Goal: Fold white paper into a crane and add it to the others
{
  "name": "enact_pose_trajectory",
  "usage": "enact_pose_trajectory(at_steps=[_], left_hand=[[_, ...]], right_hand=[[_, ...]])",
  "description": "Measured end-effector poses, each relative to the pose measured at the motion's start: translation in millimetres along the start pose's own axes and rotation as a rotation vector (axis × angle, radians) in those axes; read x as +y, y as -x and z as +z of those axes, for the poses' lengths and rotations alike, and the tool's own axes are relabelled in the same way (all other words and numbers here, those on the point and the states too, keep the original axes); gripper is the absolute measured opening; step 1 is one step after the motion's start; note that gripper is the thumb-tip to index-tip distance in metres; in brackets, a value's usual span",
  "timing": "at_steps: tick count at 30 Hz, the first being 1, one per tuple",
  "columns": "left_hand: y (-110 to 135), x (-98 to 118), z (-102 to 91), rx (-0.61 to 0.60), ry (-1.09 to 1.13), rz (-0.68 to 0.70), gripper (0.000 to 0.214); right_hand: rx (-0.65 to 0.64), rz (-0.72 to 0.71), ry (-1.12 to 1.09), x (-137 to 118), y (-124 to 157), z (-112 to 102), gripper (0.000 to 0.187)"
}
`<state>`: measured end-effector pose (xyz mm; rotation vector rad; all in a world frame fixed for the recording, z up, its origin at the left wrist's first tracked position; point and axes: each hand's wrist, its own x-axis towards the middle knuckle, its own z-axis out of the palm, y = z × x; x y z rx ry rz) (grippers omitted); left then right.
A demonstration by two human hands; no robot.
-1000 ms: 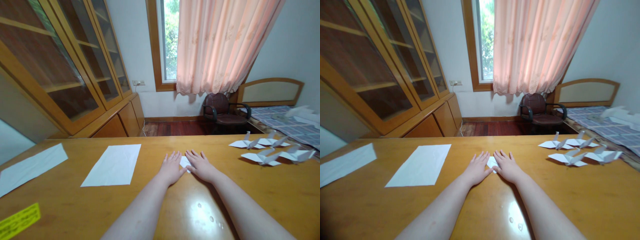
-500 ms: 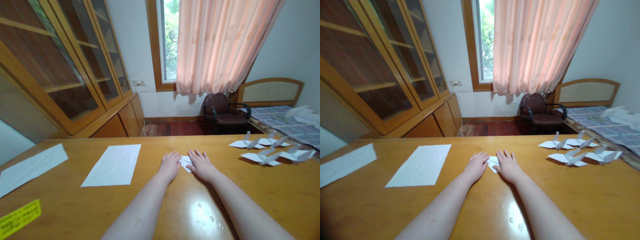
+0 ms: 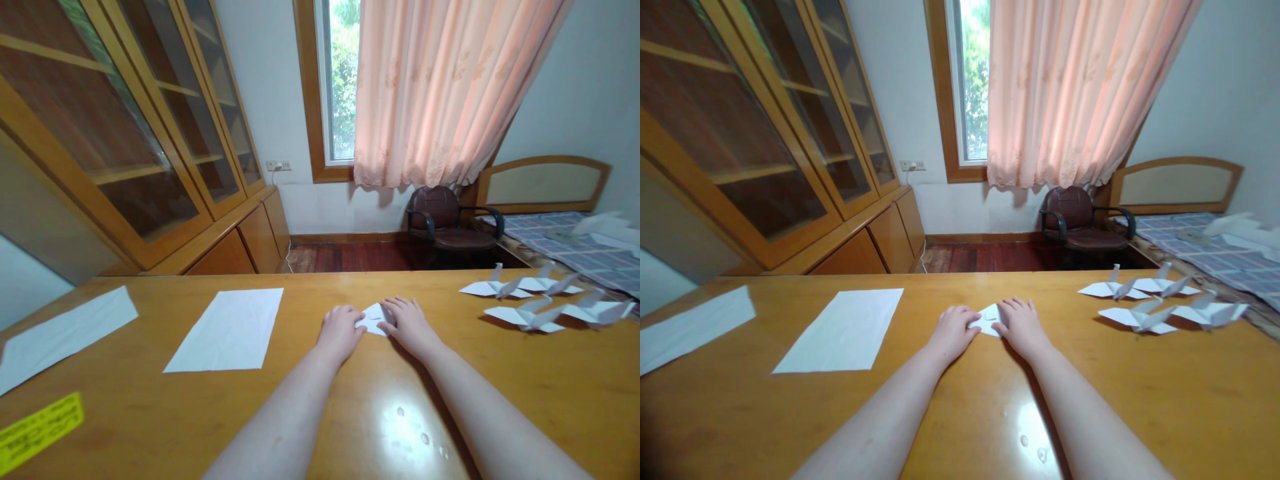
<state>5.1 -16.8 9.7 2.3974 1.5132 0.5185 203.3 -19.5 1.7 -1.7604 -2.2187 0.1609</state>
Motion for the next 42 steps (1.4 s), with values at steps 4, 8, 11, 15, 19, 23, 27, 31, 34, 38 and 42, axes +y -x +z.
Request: enact_pose_trajectory(at_steps=[4, 8, 11, 15, 19, 23, 27, 31, 34, 38, 42], left_hand=[[1, 1, -0.4, -0.017, 0.029, 0.020, 0.032], [2, 2, -0.7, -0.024, 0.077, 0.036, 0.034], [2, 2, -1.3, -0.030, 0.098, 0.045, 0.034], [1, 3, -1.0, -0.048, 0.111, 0.065, 0.031], [-1, 2, 0.9, -0.030, 0.118, 0.080, 0.023], [-2, 2, 1.4, -0.025, 0.100, 0.085, 0.023], [-1, 3, 0.8, -0.047, 0.091, 0.094, 0.020], [0, 4, -0.3, -0.041, 0.083, 0.062, 0.020], [1, 4, -1.4, -0.024, 0.074, 0.051, 0.024], [3, 4, -1.2, -0.021, 0.095, 0.056, 0.028], [4, 4, -1.0, -0.043, 0.114, 0.081, 0.031]], right_hand=[[0.047, -0.059, -0.037, -1, 0, -6, 0.022], [0.035, -0.065, -0.115, 0, 1, -7, 0.022], [0.029, -0.062, -0.145, -1, 2, -8, 0.023], [0.035, -0.058, -0.125, -4, 3, -12, 0.024], [0.030, -0.071, -0.135, -5, 4, -13, 0.023], [0.016, -0.080, -0.159, -1, 2, -7, 0.020], [-0.005, -0.119, -0.171, 3, 0, -3, 0.022], [-0.016, -0.150, -0.175, 5, -1, -1, 0.022], [-0.016, -0.150, -0.173, 5, -1, -1, 0.022], [-0.021, -0.136, -0.167, 3, 0, -3, 0.022], [-0.016, -0.095, -0.153, 1, 0, -4, 0.025]])
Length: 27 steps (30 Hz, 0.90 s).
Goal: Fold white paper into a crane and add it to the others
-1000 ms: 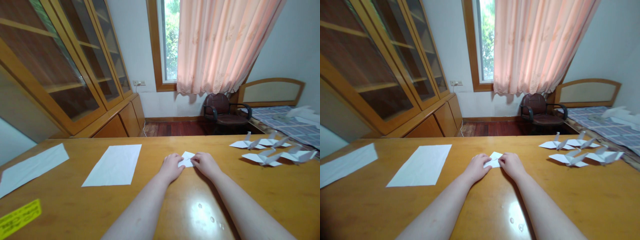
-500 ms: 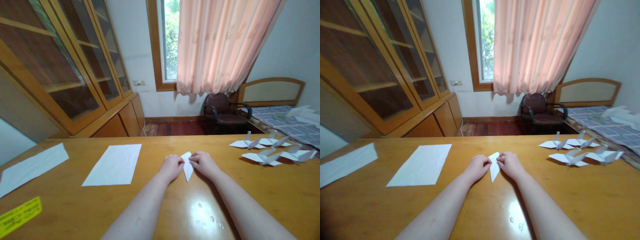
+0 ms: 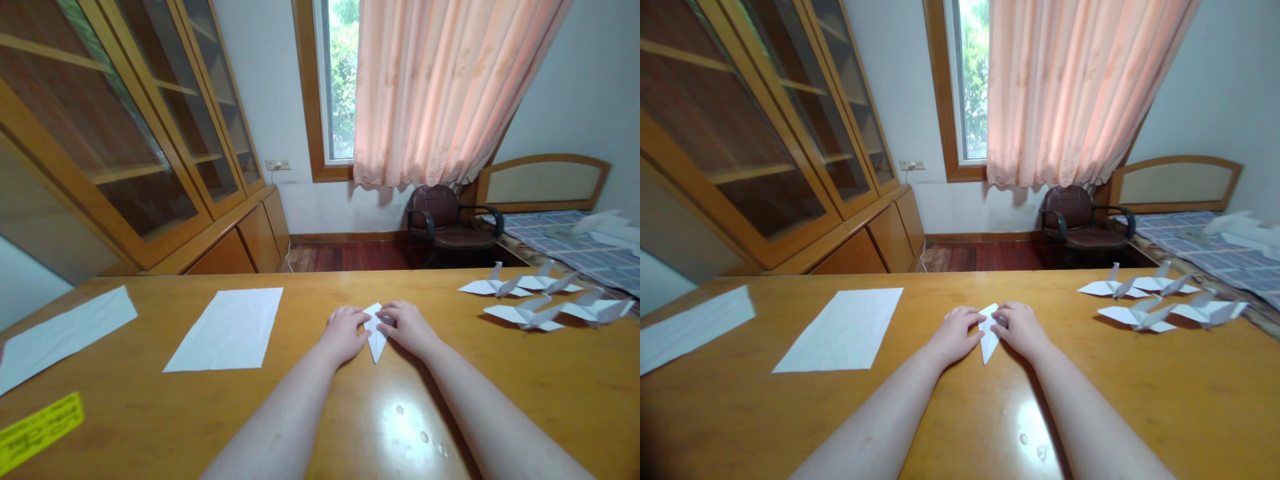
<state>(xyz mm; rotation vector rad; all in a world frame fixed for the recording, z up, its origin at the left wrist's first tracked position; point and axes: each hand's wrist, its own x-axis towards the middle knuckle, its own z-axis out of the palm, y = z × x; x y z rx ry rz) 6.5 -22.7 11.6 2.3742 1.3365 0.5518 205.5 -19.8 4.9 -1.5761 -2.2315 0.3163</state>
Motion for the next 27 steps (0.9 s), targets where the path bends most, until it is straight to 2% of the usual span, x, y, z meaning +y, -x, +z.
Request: enact_pose_trajectory(at_steps=[5, 8, 14, 21, 27], left_hand=[[0.2, 2.7, -2.2, -0.020, -0.004, -0.008, 0.034], [0.0, 3.7, -3.1, -0.023, -0.017, -0.020, 0.037], [-0.6, 1.3, -0.4, -0.015, -0.054, -0.013, 0.039], [-1.9, -2.0, 1.8, 0.028, -0.100, -0.059, 0.036], [-2.2, -0.8, -0.3, 0.019, -0.083, -0.081, 0.049]], right_hand=[[0.030, 0.084, 0.049, 0.2, -0.4, -1.0, 0.037], [0.031, 0.096, 0.062, -1.2, -0.1, -3.1, 0.034], [0.044, 0.052, 0.042, -5.2, 1.2, -7.2, 0.020], [0.045, -0.027, -0.025, -7.2, 1.9, -8.9, 0.024], [0.023, -0.050, -0.089, -8.8, 3.3, -9.6, 0.020]])
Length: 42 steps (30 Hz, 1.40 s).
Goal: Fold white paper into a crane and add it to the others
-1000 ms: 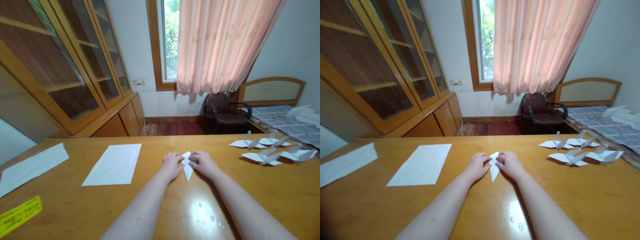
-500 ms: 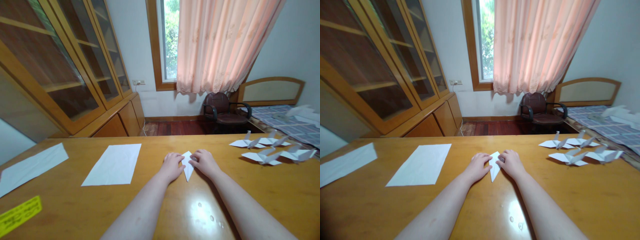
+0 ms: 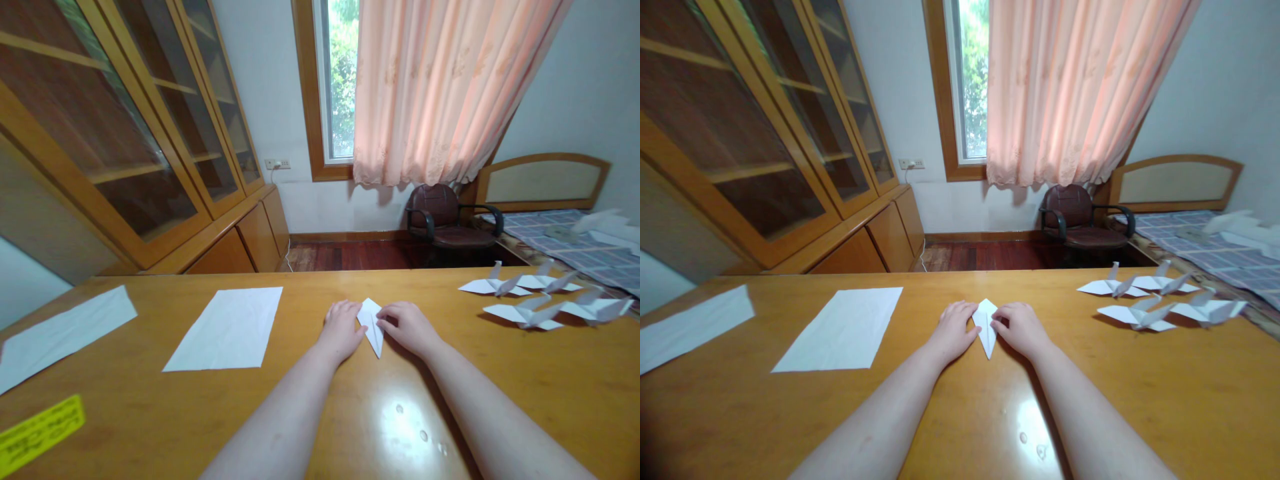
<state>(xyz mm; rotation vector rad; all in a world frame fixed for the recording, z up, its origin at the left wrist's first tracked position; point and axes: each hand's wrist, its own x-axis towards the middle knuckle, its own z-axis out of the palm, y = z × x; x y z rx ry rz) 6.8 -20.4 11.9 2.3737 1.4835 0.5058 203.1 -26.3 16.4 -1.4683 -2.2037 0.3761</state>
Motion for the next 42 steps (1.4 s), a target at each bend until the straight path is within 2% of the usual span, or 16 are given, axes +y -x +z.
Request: enact_pose_trajectory(at_steps=[4, 11, 19, 25, 31, 37, 42], left_hand=[[0, 0, 0.7, -0.012, 0.010, 0.038, 0.049], [0, 0, 2.1, -0.032, 0.012, 0.019, 0.048], [-1, 1, 0.3, -0.032, 0.010, 0.007, 0.048], [-2, 2, -1.6, -0.045, 0.021, -0.029, 0.047], [-2, 2, -1.2, -0.026, 0.047, -0.035, 0.048], [-2, 3, -2.2, -0.021, 0.071, -0.045, 0.049], [-2, 2, -1.2, -0.014, 0.073, -0.037, 0.048]], right_hand=[[-0.012, -0.004, -0.001, 0, 0, 2, 0.025], [0.003, 0.009, -0.044, 1, 0, 4, 0.041], [0.069, 0.105, -0.019, 8, -3, 5, 0.024], [0.054, 0.071, 0.021, 13, -4, 8, 0.025], [-0.060, -0.055, -0.081, 13, -3, 13, 0.031], [-0.183, -0.013, -0.026, 11, -3, 13, 0.039], [-0.217, 0.023, 0.015, 10, -2, 15, 0.043]])
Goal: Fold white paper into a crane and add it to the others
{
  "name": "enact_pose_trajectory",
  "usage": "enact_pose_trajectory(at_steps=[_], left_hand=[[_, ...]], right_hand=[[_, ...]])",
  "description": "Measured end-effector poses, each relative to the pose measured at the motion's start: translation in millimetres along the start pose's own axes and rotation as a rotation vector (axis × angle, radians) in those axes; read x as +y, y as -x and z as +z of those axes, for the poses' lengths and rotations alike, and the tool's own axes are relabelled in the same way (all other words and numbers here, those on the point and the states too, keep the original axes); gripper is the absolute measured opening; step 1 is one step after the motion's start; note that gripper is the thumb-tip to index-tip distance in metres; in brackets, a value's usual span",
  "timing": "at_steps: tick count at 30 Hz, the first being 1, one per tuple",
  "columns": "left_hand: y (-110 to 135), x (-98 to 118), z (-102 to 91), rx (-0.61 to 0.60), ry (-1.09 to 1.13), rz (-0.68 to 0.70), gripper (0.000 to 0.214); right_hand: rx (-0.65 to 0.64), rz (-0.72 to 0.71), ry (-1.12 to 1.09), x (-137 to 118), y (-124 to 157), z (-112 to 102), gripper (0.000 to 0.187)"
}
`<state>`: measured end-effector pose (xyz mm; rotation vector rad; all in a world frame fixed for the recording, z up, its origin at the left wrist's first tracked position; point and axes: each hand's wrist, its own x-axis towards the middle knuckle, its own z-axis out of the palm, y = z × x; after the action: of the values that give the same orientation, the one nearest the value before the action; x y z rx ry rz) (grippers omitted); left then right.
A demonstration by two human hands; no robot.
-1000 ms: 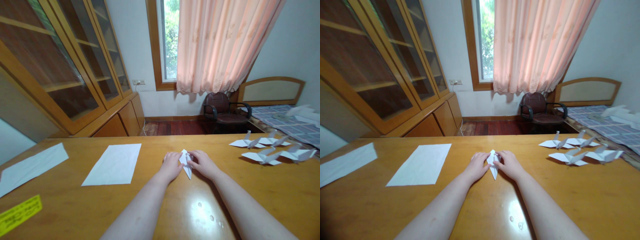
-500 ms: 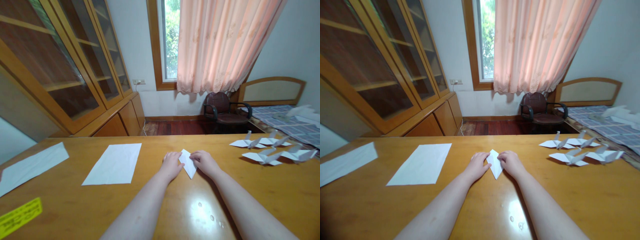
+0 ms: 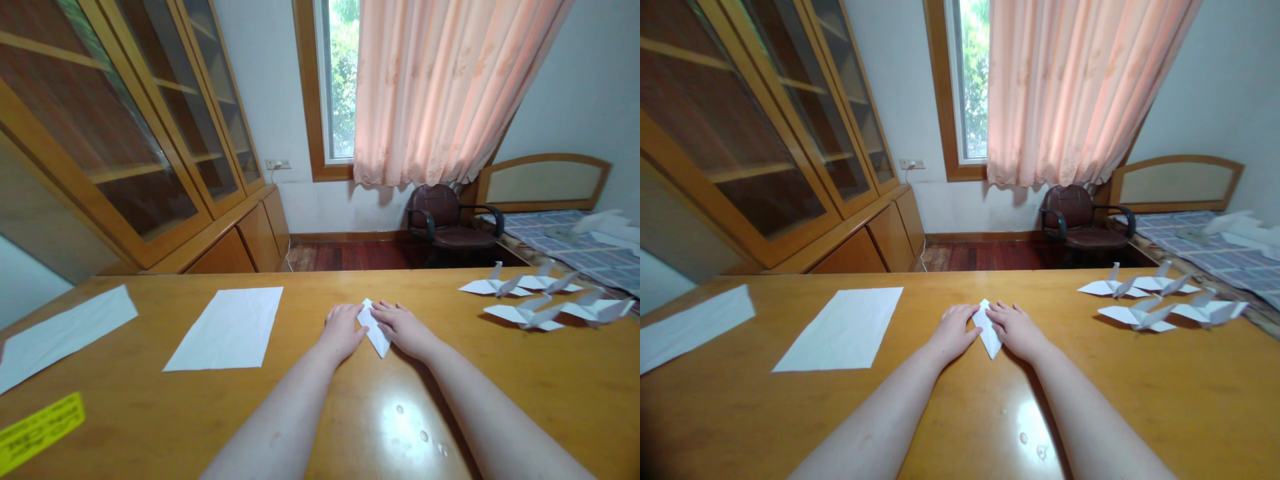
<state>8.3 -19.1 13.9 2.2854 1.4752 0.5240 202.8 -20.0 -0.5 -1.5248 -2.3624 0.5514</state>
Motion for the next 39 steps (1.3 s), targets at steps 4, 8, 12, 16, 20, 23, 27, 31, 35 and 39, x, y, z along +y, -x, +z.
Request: enact_pose_trajectory(at_steps=[4, 8, 12, 16, 20, 23, 27, 31, 35, 39], left_hand=[[0.1, -0.6, 1.0, 0.015, 0.011, 0.009, 0.046], [-0.1, -0.9, 1.2, 0.053, 0.061, 0.024, 0.040], [-0.9, -1.6, 0.2, 0.105, 0.105, 0.007, 0.036], [-1.9, -2.9, -0.4, 0.148, 0.132, -0.014, 0.035], [-3.3, -6.3, 2.2, 0.152, 0.110, -0.041, 0.029], [-4.4, -8.7, 4.3, 0.124, 0.073, -0.066, 0.026], [-4.3, -8.3, 3.9, 0.055, 0.006, -0.050, 0.030], [-2.0, -5.9, 2.6, -0.007, -0.050, 0.008, 0.035], [0.5, -5.1, 2.8, -0.088, -0.085, 0.042, 0.044], [1.1, -5.0, 2.9, -0.102, -0.093, 0.040, 0.045]], right_hand=[[-0.015, 0.018, 0.015, 1.2, -0.6, 2.2, 0.046], [-0.039, 0.032, 0.026, 1.3, -1.0, 1.6, 0.047], [-0.042, 0.034, 0.022, 0.6, -0.6, 0.2, 0.048], [-0.050, 0.046, 0.013, 0.1, -0.4, -0.6, 0.049], [-0.045, 0.048, 0.006, -0.6, -0.2, -1.1, 0.049], [-0.041, 0.046, 0.004, -0.7, 0.0, -1.0, 0.049], [-0.036, 0.046, -0.004, -0.2, 0.0, -0.3, 0.049], [-0.034, 0.045, -0.005, -0.2, -0.1, -0.2, 0.048], [-0.029, 0.044, -0.010, -0.3, -0.2, -0.3, 0.049], [-0.023, 0.041, -0.004, -0.4, -0.1, -0.4, 0.048]])
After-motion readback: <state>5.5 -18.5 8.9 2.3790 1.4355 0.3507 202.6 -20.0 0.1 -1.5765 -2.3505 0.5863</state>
